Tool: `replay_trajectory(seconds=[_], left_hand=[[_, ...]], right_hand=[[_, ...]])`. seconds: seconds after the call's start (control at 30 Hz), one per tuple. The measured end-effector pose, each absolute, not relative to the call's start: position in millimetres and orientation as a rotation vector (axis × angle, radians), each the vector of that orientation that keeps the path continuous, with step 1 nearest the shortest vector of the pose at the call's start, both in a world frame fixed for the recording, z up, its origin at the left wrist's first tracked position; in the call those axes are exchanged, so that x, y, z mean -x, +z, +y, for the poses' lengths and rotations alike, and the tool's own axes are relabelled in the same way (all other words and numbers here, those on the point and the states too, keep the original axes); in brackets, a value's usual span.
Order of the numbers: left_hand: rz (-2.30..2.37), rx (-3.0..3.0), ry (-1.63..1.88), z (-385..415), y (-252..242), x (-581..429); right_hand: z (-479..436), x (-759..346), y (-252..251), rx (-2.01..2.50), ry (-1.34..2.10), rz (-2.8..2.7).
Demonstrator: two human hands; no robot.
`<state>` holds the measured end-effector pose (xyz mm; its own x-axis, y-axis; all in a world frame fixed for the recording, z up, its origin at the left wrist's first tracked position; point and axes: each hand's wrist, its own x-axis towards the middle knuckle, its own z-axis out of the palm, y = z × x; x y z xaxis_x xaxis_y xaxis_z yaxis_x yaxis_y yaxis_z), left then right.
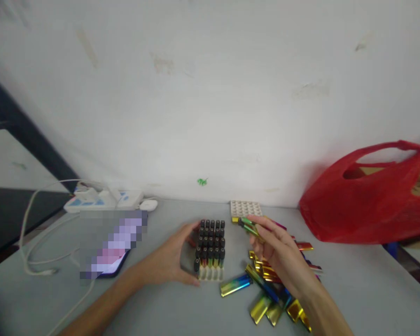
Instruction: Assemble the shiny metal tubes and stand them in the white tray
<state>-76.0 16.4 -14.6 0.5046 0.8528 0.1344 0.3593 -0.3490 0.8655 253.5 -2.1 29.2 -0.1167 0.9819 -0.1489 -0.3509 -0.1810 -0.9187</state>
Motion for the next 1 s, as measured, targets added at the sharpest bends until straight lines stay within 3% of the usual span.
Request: replay_trajectory(seconds=[1.0], left_hand=[[0.989,-1.951,0.781,17,-13,75]], right_hand=[[-20,-198,16,0.636,2.079,-0.699]])
